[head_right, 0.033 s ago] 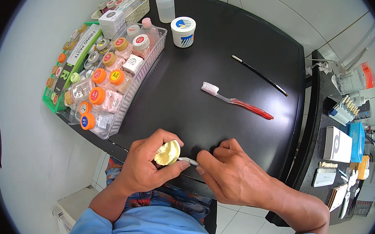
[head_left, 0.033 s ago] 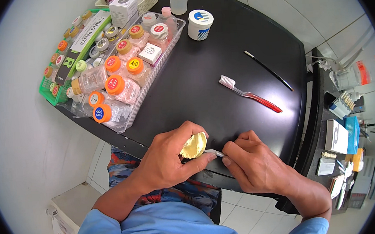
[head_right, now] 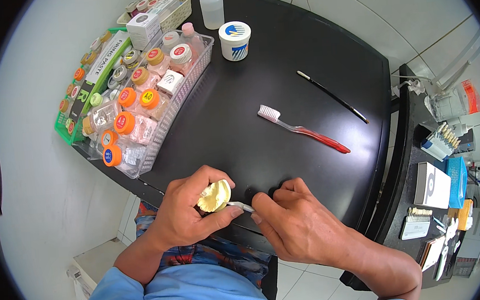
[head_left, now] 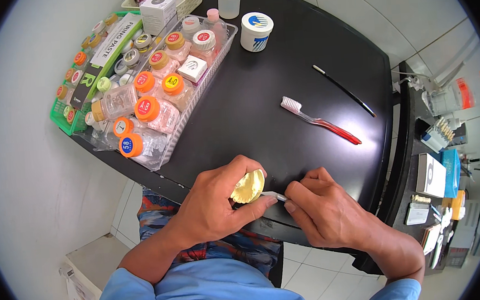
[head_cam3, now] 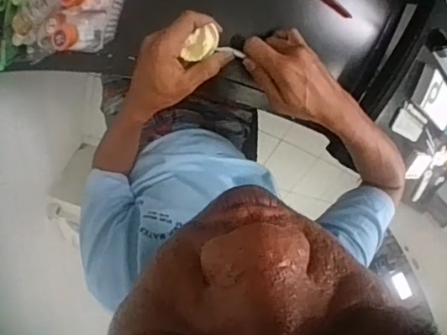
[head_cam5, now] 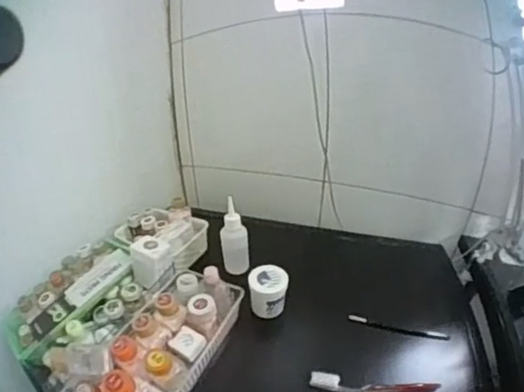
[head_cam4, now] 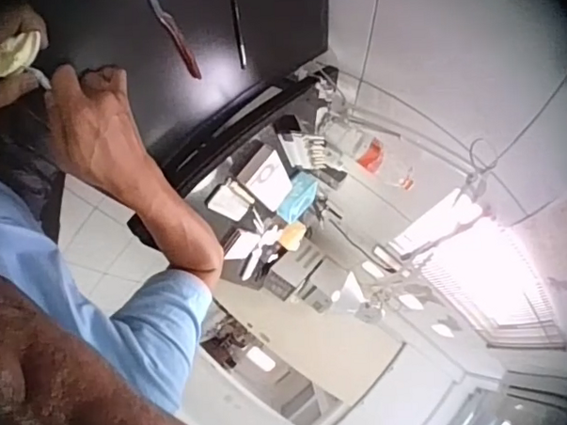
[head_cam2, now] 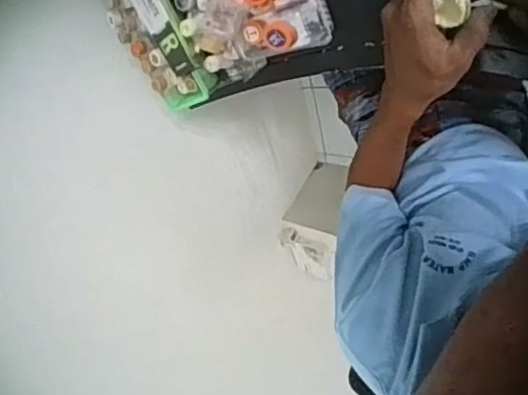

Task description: Staining and glazed a dental prosthetic model using a brush.

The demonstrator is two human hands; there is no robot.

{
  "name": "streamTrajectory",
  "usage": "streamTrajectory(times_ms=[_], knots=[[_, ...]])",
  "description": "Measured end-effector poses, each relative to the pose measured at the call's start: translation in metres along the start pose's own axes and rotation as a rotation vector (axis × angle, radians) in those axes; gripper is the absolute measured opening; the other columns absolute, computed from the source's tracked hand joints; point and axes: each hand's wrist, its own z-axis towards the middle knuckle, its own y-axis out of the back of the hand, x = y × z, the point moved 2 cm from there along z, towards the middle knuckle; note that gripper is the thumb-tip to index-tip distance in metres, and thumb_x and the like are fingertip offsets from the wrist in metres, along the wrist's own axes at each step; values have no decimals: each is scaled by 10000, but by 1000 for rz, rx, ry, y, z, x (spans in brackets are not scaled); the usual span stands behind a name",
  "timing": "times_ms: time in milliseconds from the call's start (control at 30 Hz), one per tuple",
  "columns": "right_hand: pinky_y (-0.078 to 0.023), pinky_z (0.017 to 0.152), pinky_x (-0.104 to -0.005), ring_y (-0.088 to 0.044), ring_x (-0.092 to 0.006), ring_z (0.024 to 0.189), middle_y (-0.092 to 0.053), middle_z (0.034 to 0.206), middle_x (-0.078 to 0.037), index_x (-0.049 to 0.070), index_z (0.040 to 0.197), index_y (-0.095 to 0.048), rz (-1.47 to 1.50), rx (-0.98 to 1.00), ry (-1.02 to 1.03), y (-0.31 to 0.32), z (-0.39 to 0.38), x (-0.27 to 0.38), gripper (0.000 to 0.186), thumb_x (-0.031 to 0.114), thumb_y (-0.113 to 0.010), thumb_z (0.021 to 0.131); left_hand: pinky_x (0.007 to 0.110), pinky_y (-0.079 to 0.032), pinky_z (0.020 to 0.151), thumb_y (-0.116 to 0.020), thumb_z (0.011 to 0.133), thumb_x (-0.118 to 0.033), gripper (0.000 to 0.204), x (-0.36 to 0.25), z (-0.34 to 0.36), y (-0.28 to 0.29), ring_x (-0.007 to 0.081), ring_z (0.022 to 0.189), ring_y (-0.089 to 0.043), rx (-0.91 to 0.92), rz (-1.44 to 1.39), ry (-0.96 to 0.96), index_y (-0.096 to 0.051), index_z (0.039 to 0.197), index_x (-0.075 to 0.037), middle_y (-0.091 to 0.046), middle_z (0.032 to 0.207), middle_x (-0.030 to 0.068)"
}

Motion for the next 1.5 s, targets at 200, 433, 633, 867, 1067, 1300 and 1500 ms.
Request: streamTrajectory(times_ms=[200, 433, 633, 867, 1067, 1300, 1500], knots=[[-456, 887, -444, -573, -332, 611, -506, 576, -120, -2, 1063, -606, -11, 3, 1, 0, 1, 0, 130, 89, -687, 1018, 404, -566, 698, -875, 922, -244, 389, 0, 0, -1, 313, 736, -720, -11, -17, -1, -631, 1142, -35, -710, 860, 148], [-464, 894, -446, -566, -340, 609, -507, 575, -131, 10, 1055, -592, -4, -6, -7, 0, 0, 2, 130, 80, -691, 1008, 407, -564, 682, -875, 923, -248, 372, -1, 0, -1, 314, 717, -724, -14, -4, 3, -637, 1112, -34, -704, 821, 144], [-476, 897, -452, -563, -343, 608, -505, 570, -132, 10, 1057, -593, 11, -7, -20, 1, 0, 2, 128, 75, -691, 1005, 360, -538, 637, -885, 915, -232, 322, -1, -1, -3, 239, 676, -702, -40, 37, -28, -661, 1045, -42, -694, 782, 113], [-480, 902, -455, -561, -343, 608, -505, 573, -123, 14, 1054, -595, 7, -10, -18, 1, -1, 1, 128, 79, -693, 1005, 320, -499, 594, -899, 893, -196, 277, -2, 0, -3, 175, 632, -668, -65, 53, -87, -686, 992, -48, -683, 758, 82], [-482, 875, -451, -554, -335, 603, -498, 570, -125, 19, 1039, -599, 7, -2, -20, 4, 0, 2, 115, 82, -691, 1009, 408, -535, 621, -887, 892, -199, 284, -4, 1, -3, 336, 670, -689, -36, 50, -55, -666, 952, -31, -669, 770, 135], [-484, 868, -452, -546, -337, 593, -491, 564, -125, 15, 1036, -600, 4, -20, -13, 3, -2, 0, 123, 86, -697, 1008, 414, -523, 606, -887, 886, -192, 277, -8, 2, -4, 335, 663, -684, -29, 58, -32, -664, 910, -31, -661, 756, 140], [-490, 870, -454, -562, -342, 599, -499, 568, -127, 16, 1039, -600, -6, -16, -14, 4, -3, 0, 133, 79, -709, 995, 357, -461, 560, -895, 882, -175, 261, -4, 1, -6, 233, 607, -640, -44, 104, -93, -687, 896, -18, -657, 739, 107]])
